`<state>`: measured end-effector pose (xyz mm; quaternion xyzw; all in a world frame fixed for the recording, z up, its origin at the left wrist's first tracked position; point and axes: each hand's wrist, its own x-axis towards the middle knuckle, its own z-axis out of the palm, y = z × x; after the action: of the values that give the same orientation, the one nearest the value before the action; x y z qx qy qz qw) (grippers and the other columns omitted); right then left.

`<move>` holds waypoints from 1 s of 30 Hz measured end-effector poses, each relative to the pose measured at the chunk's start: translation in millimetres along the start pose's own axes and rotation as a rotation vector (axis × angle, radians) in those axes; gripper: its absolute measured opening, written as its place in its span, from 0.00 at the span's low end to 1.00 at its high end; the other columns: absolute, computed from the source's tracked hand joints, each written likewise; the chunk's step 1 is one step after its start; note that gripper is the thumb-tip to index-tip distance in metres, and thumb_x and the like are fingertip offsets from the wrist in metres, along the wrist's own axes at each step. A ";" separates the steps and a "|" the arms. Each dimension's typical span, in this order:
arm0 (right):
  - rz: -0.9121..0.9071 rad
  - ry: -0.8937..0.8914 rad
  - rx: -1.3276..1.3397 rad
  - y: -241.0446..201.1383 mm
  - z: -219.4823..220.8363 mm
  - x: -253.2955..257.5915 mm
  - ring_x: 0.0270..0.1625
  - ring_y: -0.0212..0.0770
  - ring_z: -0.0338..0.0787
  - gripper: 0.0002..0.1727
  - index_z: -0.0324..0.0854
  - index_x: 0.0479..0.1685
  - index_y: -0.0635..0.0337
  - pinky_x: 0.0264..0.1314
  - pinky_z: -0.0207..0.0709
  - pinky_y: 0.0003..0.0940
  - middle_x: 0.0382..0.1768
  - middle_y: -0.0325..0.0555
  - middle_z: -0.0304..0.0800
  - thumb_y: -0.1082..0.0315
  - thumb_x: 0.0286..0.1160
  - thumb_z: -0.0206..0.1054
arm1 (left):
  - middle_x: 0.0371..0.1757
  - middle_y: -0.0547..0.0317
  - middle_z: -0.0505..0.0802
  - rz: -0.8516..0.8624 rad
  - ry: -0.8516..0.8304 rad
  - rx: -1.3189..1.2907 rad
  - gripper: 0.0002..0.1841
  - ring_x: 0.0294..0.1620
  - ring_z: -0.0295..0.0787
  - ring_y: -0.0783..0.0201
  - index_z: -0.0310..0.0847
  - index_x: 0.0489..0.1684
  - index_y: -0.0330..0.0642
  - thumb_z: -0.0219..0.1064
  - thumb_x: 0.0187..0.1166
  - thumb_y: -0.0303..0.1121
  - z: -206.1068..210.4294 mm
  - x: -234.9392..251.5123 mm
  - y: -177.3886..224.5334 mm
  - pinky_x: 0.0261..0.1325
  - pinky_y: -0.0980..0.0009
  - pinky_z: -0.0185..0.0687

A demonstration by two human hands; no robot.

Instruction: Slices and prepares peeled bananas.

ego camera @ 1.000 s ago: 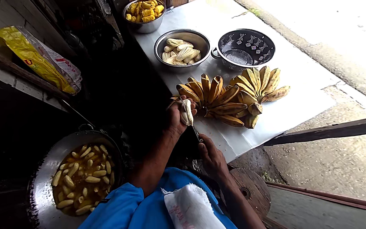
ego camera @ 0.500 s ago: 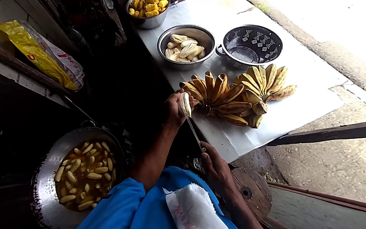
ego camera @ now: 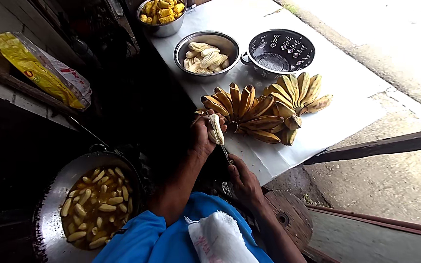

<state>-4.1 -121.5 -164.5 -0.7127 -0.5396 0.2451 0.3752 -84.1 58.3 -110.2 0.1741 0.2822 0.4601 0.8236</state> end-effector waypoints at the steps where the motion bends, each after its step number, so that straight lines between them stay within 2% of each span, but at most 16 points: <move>1: 0.008 0.001 -0.011 -0.3 0.3 2.5 0.29 0.38 0.87 0.28 0.75 0.79 0.51 0.35 0.83 0.43 0.33 0.42 0.89 0.48 0.94 0.43 | 0.39 0.53 0.88 0.005 0.009 0.008 0.13 0.36 0.90 0.59 0.73 0.52 0.43 0.41 0.91 0.33 0.2 -1.2 -0.2 0.41 0.61 0.90; 3: 0.028 0.011 -0.033 -0.8 -1.1 19.7 0.32 0.41 0.88 0.28 0.74 0.79 0.47 0.39 0.83 0.48 0.33 0.43 0.89 0.46 0.93 0.42 | 0.41 0.52 0.88 0.006 0.023 0.053 0.14 0.39 0.90 0.57 0.74 0.54 0.42 0.41 0.92 0.34 3.0 -6.5 -4.2 0.47 0.58 0.91; 5: 0.053 0.030 -0.043 -1.6 -4.1 40.3 0.34 0.45 0.89 0.27 0.73 0.80 0.43 0.41 0.83 0.53 0.33 0.45 0.89 0.45 0.93 0.42 | 0.49 0.51 0.89 -0.017 0.021 0.134 0.17 0.43 0.91 0.57 0.74 0.62 0.42 0.41 0.91 0.35 6.7 -15.2 -8.2 0.52 0.60 0.89; 6: 0.062 0.034 -0.030 -1.9 -5.2 45.6 0.33 0.46 0.88 0.26 0.73 0.80 0.42 0.40 0.82 0.54 0.32 0.45 0.88 0.46 0.93 0.43 | 0.50 0.50 0.89 -0.024 0.021 0.138 0.17 0.44 0.91 0.57 0.74 0.63 0.41 0.41 0.91 0.35 7.8 -14.4 -9.1 0.53 0.60 0.89; 8: 0.061 0.023 -0.013 -3.6 -6.3 42.4 0.32 0.43 0.87 0.26 0.72 0.81 0.41 0.40 0.82 0.51 0.31 0.43 0.86 0.46 0.94 0.43 | 0.44 0.50 0.88 -0.027 0.015 0.062 0.16 0.42 0.90 0.55 0.73 0.57 0.39 0.40 0.91 0.33 9.4 -2.1 -6.0 0.52 0.57 0.89; 10: 0.027 0.007 0.019 -3.9 -4.6 24.2 0.30 0.38 0.86 0.27 0.74 0.80 0.45 0.37 0.82 0.45 0.30 0.41 0.86 0.46 0.93 0.43 | 0.38 0.53 0.88 -0.045 0.022 -0.001 0.15 0.38 0.91 0.57 0.73 0.51 0.42 0.39 0.92 0.35 8.3 8.4 2.1 0.45 0.59 0.91; 12: -0.019 -0.008 0.063 -7.5 -4.3 2.0 0.29 0.34 0.86 0.28 0.75 0.79 0.51 0.35 0.83 0.39 0.33 0.39 0.88 0.47 0.93 0.44 | 0.40 0.52 0.88 -0.045 0.067 -0.003 0.16 0.38 0.92 0.58 0.71 0.58 0.42 0.38 0.93 0.36 5.7 14.9 10.0 0.42 0.63 0.91; 15: -0.049 -0.024 0.117 -12.7 -5.3 -20.4 0.29 0.29 0.84 0.29 0.75 0.79 0.52 0.33 0.83 0.33 0.35 0.37 0.88 0.46 0.94 0.44 | 0.41 0.51 0.88 -0.023 0.076 0.021 0.16 0.36 0.90 0.59 0.70 0.64 0.40 0.40 0.92 0.35 4.2 19.7 18.1 0.38 0.66 0.89; 17: -0.051 -0.023 0.113 -12.3 -4.3 -22.1 0.30 0.29 0.85 0.29 0.75 0.79 0.52 0.34 0.83 0.32 0.36 0.36 0.89 0.45 0.94 0.44 | 0.43 0.50 0.88 -0.023 0.081 0.040 0.17 0.39 0.91 0.59 0.71 0.66 0.40 0.41 0.91 0.34 5.1 19.0 19.7 0.41 0.65 0.90; 20: -0.054 -0.004 0.079 -11.7 -5.8 -10.9 0.29 0.31 0.85 0.29 0.75 0.79 0.51 0.35 0.83 0.35 0.35 0.38 0.89 0.46 0.94 0.44 | 0.42 0.50 0.89 -0.052 0.076 0.063 0.17 0.39 0.92 0.59 0.72 0.64 0.41 0.40 0.92 0.35 8.4 15.0 12.4 0.40 0.66 0.90; 23: -0.062 -0.002 0.095 -19.9 -13.3 -8.7 0.29 0.31 0.84 0.28 0.75 0.80 0.50 0.34 0.82 0.35 0.33 0.37 0.88 0.46 0.94 0.44 | 0.38 0.51 0.89 -0.053 0.046 0.041 0.14 0.35 0.92 0.58 0.73 0.55 0.41 0.40 0.90 0.33 10.0 10.8 5.1 0.34 0.66 0.90; 24: -0.065 -0.006 0.109 -21.4 -15.0 -11.3 0.29 0.30 0.84 0.28 0.75 0.80 0.51 0.34 0.82 0.34 0.35 0.37 0.88 0.46 0.94 0.44 | 0.37 0.52 0.89 -0.051 0.041 0.027 0.14 0.34 0.91 0.59 0.73 0.54 0.41 0.40 0.90 0.33 10.8 10.5 5.7 0.34 0.66 0.89; 27: -0.058 -0.010 0.128 -15.4 -12.9 -18.6 0.28 0.28 0.83 0.28 0.75 0.79 0.52 0.33 0.82 0.31 0.34 0.36 0.88 0.47 0.94 0.44 | 0.38 0.51 0.88 -0.041 0.082 0.042 0.16 0.35 0.91 0.58 0.72 0.61 0.39 0.40 0.91 0.33 14.2 10.1 10.7 0.35 0.66 0.89; 30: -0.049 -0.014 0.117 -10.4 -8.3 -10.9 0.27 0.29 0.83 0.28 0.75 0.79 0.51 0.32 0.82 0.32 0.32 0.36 0.86 0.47 0.94 0.44 | 0.41 0.51 0.88 -0.046 0.086 0.073 0.16 0.38 0.91 0.59 0.71 0.62 0.41 0.40 0.92 0.34 11.1 9.1 8.9 0.38 0.66 0.89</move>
<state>-7.2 -132.7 -151.8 -0.6745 -0.5441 0.2720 0.4182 -79.2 70.4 -99.5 0.1777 0.3381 0.4377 0.8140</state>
